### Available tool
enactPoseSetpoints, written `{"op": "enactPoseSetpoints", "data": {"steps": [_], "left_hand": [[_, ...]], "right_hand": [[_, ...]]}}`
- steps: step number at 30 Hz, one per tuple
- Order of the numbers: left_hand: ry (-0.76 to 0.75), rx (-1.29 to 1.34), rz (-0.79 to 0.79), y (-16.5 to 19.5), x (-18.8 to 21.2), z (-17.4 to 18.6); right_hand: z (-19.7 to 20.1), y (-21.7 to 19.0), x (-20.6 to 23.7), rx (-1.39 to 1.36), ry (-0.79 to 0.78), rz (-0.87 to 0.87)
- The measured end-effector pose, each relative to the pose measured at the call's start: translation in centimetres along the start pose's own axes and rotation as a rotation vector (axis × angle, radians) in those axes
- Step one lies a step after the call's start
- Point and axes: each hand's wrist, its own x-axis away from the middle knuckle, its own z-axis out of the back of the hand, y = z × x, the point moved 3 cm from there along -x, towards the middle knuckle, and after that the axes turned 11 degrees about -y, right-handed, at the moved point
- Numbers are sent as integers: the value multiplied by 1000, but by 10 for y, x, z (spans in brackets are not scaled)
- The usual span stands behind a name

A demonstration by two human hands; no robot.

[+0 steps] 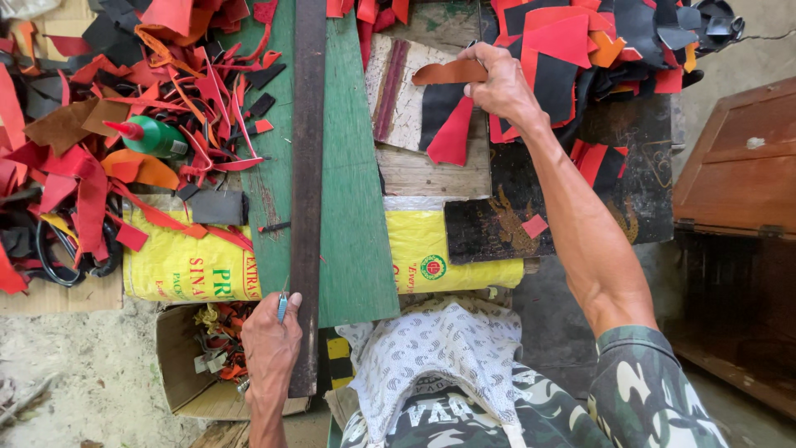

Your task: The person uses a utility knife and a wooden straightedge to cut red and black material strips on a workbench. They repeatedly position the straightedge, slice along it, and set the cut pieces aside among other scraps.

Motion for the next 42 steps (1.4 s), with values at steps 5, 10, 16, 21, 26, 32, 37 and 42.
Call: {"op": "enactPoseSetpoints", "data": {"steps": [5, 10, 16, 21, 26, 32, 37, 42], "left_hand": [[-64, 8, 45, 4, 3, 3], [-92, -27, 25, 7, 6, 8], [-88, -16, 30, 2, 0, 7], [-82, 17, 10, -1, -2, 6], [-88, 9, 40, -3, -3, 5], [-84, 35, 42, -5, -3, 5], [-94, 41, 7, -5, -5, 5], [-72, 44, -2, -6, -5, 5]], "right_hand": [[-8, 7, -1, 240, 137, 180], [-16, 13, -3, 351, 184, 101], [-11, 0, -1, 388, 206, 119], [-7, -3, 1, 94, 78, -129], [0, -17, 1, 35, 94, 88], [-13, -7, 39, -925, 244, 117], [-99, 17, 80, -1460, 209, -279], [-145, 24, 92, -1760, 224, -243]]}}
